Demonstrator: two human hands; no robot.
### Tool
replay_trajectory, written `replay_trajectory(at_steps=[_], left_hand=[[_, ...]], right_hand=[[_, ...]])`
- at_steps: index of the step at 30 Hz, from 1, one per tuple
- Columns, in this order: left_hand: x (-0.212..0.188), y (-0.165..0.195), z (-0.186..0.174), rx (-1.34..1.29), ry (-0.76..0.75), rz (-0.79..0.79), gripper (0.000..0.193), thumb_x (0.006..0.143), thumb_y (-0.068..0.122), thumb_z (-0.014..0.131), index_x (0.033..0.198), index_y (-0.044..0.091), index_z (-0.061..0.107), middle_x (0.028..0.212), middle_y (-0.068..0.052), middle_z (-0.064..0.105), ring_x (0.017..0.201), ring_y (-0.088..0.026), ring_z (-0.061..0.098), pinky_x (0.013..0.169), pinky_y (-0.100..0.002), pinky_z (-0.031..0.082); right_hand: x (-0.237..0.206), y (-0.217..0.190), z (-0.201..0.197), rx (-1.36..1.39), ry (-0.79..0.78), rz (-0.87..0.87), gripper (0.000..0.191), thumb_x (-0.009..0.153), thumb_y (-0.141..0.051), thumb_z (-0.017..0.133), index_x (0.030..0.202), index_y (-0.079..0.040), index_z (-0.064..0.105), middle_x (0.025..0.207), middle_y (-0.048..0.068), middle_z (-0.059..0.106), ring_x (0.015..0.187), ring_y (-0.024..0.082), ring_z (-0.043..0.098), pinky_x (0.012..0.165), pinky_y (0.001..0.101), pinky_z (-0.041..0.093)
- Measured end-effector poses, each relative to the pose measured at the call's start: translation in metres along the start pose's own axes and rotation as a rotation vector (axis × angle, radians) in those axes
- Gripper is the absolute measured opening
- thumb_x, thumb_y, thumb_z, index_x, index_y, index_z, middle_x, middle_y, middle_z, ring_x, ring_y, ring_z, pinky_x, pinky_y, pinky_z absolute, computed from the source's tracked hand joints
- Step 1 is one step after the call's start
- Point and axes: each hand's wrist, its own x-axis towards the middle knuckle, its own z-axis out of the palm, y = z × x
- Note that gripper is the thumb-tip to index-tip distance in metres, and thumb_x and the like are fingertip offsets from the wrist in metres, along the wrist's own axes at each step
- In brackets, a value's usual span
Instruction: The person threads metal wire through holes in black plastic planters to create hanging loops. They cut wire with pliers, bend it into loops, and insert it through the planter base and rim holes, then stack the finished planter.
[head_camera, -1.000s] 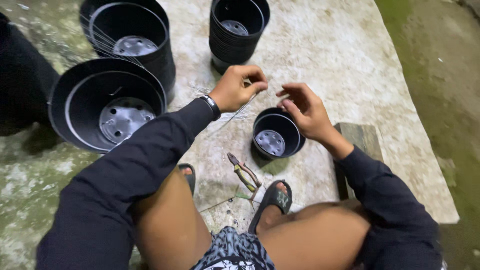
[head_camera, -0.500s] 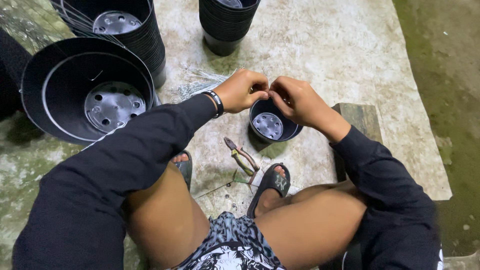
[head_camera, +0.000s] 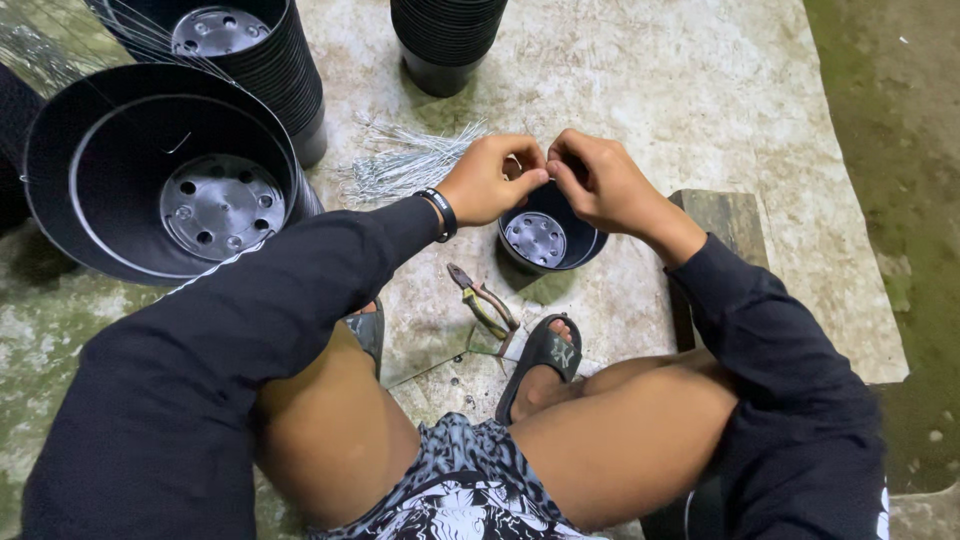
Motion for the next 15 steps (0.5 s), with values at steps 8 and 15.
replay_trajectory(at_steps=[8, 15], left_hand=[[0.007, -0.05, 0.025, -0.142, 0.052, -0.126, 0.011, 0.098, 0.01, 0.067, 0.098, 0.0, 0.066, 0.078, -0.002, 0.069, 0.064, -0.008, 0.065, 0.057, -0.025, 0.053], [-0.044, -0.141, 0.059, -0.006, 0.068, -0.242, 0.01, 0.094, 0.011, 0.068, 0.092, 0.002, 0.069, 0.073, -0.003, 0.069, 0.06, -0.009, 0.065, 0.057, -0.028, 0.053]], right_hand=[[-0.016, 0.038, 0.013, 0.058, -0.01, 0.109, 0.009, 0.1, -0.008, 0.064, 0.098, 0.0, 0.061, 0.07, 0.007, 0.057, 0.062, 0.012, 0.05, 0.057, 0.0303, 0.043], [-0.035, 0.106, 0.084, -0.124, -0.33, 0.154, 0.022, 0.09, -0.021, 0.067, 0.093, 0.001, 0.07, 0.086, 0.023, 0.071, 0.078, 0.036, 0.07, 0.071, 0.0434, 0.055]])
